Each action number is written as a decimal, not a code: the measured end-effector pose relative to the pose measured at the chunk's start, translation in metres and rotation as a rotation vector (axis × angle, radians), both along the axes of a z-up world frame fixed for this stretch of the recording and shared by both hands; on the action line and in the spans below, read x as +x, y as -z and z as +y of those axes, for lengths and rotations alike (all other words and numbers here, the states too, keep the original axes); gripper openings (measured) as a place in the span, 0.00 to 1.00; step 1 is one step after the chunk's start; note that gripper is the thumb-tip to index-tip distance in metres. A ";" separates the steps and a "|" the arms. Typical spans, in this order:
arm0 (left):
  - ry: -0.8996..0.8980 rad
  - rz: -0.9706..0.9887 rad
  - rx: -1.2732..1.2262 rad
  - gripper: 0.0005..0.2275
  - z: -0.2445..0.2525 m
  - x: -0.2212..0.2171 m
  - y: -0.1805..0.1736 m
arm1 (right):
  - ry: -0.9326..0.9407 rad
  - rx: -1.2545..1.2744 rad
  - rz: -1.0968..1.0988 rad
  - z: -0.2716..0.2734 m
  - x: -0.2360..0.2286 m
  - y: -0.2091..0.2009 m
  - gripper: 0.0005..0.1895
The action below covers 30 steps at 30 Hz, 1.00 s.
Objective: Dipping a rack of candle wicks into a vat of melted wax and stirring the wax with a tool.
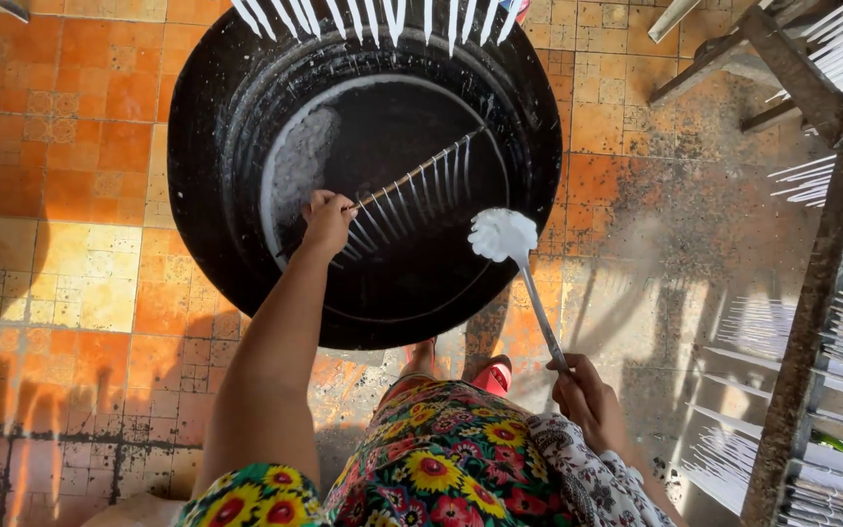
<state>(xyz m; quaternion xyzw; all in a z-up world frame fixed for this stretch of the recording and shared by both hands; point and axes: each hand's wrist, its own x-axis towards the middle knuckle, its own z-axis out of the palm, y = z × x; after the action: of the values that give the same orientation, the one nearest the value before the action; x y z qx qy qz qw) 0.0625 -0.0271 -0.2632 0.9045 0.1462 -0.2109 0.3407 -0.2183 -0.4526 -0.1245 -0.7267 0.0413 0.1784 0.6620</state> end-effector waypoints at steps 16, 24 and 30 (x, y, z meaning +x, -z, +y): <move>-0.072 0.001 0.137 0.12 0.015 0.039 0.118 | 0.311 -0.195 0.224 0.040 0.000 0.000 0.13; -0.063 0.074 0.162 0.11 0.004 0.019 0.003 | 0.154 -0.066 -0.026 0.014 -0.003 0.013 0.13; 0.017 -0.136 0.278 0.11 0.003 0.000 -0.076 | 0.132 -0.032 -0.139 0.007 -0.001 0.020 0.13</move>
<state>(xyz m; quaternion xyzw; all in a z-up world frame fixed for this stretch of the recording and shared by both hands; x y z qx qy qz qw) 0.0629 -0.0245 -0.1873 0.9563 0.1428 -0.1296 0.2198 -0.2191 -0.4458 -0.1443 -0.7435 0.0458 0.0828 0.6620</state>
